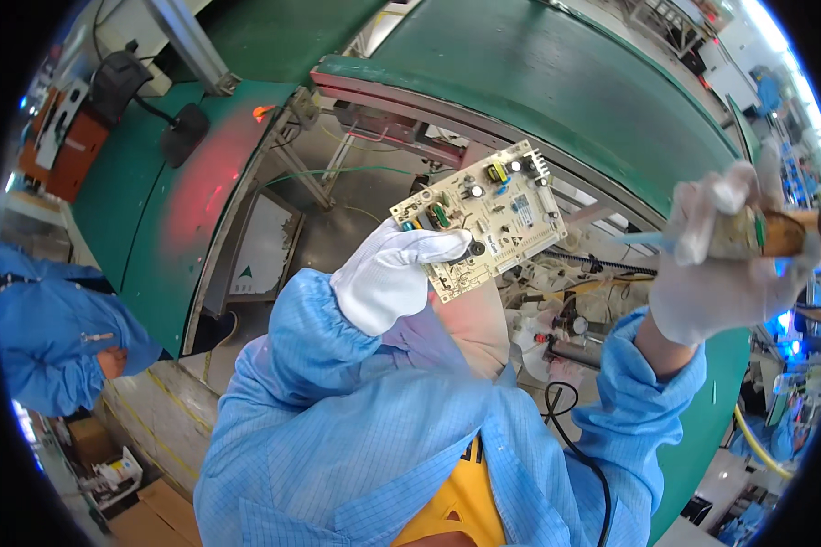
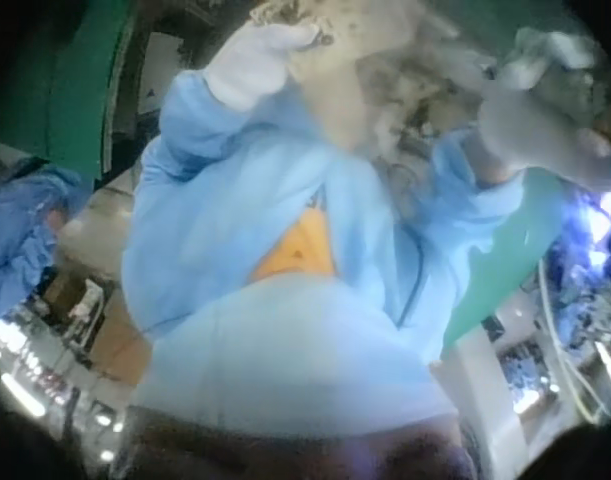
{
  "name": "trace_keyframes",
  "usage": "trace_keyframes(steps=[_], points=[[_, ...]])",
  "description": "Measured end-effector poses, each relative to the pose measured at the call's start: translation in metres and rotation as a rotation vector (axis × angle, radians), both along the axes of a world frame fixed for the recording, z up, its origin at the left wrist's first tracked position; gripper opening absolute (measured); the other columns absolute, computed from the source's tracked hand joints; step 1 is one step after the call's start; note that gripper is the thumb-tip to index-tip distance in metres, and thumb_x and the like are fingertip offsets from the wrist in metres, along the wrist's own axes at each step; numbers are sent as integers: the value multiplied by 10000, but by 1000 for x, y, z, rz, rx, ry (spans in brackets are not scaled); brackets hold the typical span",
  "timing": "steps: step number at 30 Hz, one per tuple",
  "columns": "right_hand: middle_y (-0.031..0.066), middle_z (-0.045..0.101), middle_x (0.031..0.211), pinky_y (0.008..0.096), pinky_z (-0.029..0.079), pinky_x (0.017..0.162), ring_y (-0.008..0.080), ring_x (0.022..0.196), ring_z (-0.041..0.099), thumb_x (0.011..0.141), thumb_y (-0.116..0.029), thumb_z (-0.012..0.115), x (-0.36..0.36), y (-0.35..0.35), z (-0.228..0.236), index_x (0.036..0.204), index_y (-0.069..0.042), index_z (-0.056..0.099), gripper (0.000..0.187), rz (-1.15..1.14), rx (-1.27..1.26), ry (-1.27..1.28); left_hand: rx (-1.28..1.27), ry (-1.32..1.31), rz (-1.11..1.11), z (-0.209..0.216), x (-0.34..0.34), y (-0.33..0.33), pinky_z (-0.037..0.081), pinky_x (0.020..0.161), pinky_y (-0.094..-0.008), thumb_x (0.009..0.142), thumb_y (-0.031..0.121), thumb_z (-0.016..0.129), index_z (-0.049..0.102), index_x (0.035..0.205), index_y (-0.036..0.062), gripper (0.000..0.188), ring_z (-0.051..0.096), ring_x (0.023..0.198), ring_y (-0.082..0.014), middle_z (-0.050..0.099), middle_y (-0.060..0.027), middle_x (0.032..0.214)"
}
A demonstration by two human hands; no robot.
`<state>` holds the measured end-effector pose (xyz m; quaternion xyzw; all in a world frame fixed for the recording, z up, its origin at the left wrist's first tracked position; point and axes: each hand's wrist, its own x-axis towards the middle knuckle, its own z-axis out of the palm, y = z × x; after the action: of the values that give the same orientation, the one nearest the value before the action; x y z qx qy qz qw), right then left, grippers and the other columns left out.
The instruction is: Picking up circuit boards from a conveyor belt, applying a substance using a handheld dispenser, and placing them back on the line.
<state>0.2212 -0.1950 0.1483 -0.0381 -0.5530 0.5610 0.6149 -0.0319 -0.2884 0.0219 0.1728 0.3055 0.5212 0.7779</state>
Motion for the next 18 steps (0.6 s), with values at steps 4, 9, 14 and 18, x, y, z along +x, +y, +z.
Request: trace_keyframes(steps=[4,9,14,18], points=[[123,555,1005,261,389,555,165,623,510,871,-499,625,14,-7,-10,1276,8,441,675,150,-53,49,104,-72,63,-4,-20,-1,484,992,-330,869,27,636,552,1279,-74,431,642,1105,-207,663,-145,1200],[74,515,1030,238,385,624,130,677,473,932,-468,574,44,-9,-22,1429,30,377,731,81,-115,-35,255,285,60,-11,-72,35,515,930,-315,873,28,614,595,1235,-53,371,662,1043,-181,684,-116,1145],[85,593,871,278,441,573,174,631,538,962,-470,514,105,31,-47,1289,0,529,572,-788,-301,-732,414,461,403,36,-136,80,521,891,-297,893,17,589,573,1269,-16,377,657,990,-156,684,-105,1143],[90,618,969,293,468,815,163,919,580,949,-290,614,117,70,-38,1285,19,575,458,-787,-434,-957,509,1100,763,7,-227,162,513,898,-332,859,113,680,665,1164,76,308,662,1009,-227,680,-90,1164]])
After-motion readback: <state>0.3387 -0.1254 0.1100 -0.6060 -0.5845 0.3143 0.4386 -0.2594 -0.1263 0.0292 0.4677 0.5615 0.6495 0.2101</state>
